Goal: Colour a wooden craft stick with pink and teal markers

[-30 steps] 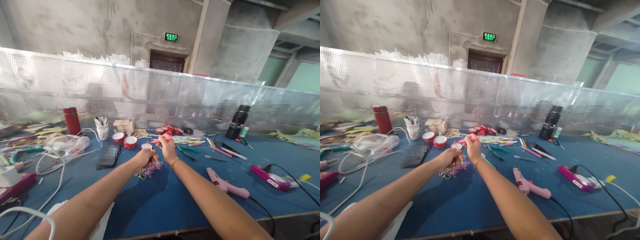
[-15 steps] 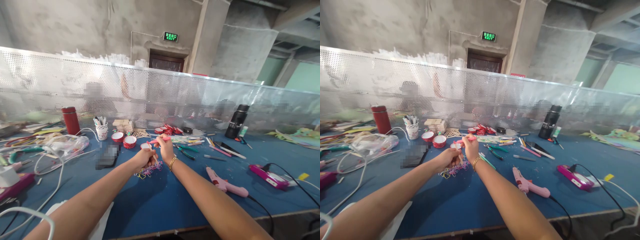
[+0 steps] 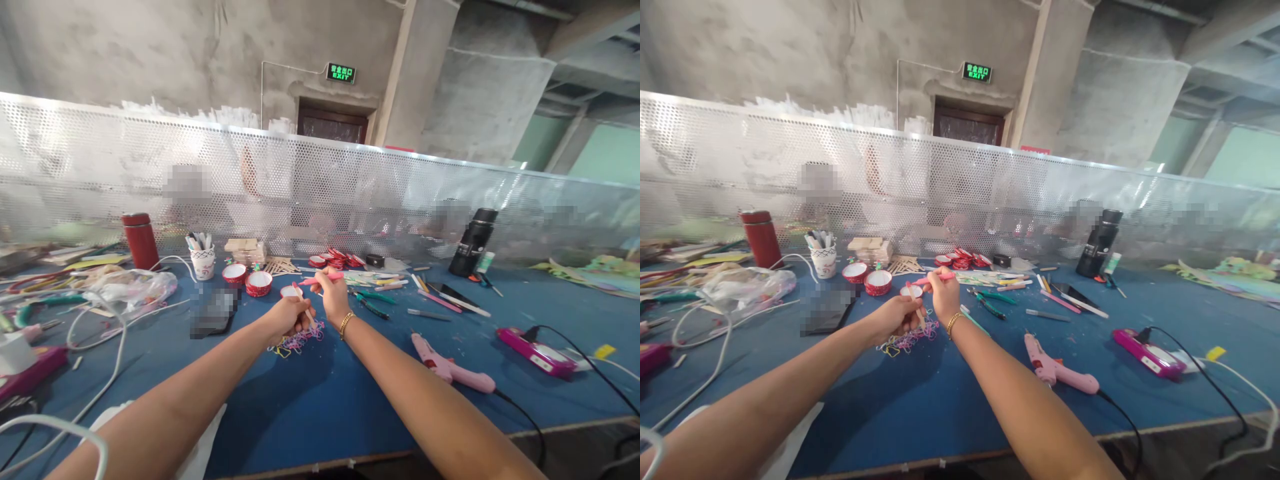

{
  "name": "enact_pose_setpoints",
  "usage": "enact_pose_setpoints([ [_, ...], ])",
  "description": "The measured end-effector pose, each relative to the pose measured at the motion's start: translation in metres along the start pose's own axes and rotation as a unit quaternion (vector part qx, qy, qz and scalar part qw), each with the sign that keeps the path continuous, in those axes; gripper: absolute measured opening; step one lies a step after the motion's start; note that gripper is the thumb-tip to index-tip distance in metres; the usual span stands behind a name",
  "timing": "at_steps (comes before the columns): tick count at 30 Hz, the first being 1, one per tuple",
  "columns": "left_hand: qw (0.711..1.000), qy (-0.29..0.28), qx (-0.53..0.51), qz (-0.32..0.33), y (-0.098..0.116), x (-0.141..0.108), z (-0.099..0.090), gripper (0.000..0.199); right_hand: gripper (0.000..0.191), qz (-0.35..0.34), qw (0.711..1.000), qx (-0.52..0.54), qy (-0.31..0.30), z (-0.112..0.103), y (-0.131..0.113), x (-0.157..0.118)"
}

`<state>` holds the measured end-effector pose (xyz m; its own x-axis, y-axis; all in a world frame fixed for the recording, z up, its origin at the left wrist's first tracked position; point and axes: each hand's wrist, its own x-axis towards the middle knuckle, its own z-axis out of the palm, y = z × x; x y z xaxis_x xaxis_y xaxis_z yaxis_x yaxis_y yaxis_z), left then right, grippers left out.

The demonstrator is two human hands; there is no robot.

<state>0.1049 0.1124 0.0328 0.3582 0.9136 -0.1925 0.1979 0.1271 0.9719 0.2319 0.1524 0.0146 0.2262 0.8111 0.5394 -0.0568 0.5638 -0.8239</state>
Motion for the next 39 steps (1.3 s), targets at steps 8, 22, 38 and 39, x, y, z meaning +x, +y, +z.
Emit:
enact_pose_setpoints([
  [8, 1.0, -0.007, -0.009, 0.0, -0.0017, 0.0007, -0.0012, 0.031, 0.019, 0.001, 1.0, -0.003, -0.006, 0.0016, -0.0003, -0.0007],
  [22, 1.0, -0.002, -0.003, -0.001, 0.0004, -0.0003, 0.0009, 0.033, 0.017, 0.004, 1.0, 0.013, 0.011, 0.0001, 0.0001, 0.0008],
  [38, 1.0, -0.005, -0.001, 0.008, 0.0011, -0.0009, 0.0016, 0.032, 0.019, -0.001, 1.0, 0.003, -0.011, 0.0012, 0.0008, 0.0],
  [39, 1.0, -0.003, -0.001, 0.006, 0.0011, -0.001, 0.0017, 0.032, 0.019, 0.0, 1.0, 0.004, -0.009, 0.001, 0.001, 0.0002],
])
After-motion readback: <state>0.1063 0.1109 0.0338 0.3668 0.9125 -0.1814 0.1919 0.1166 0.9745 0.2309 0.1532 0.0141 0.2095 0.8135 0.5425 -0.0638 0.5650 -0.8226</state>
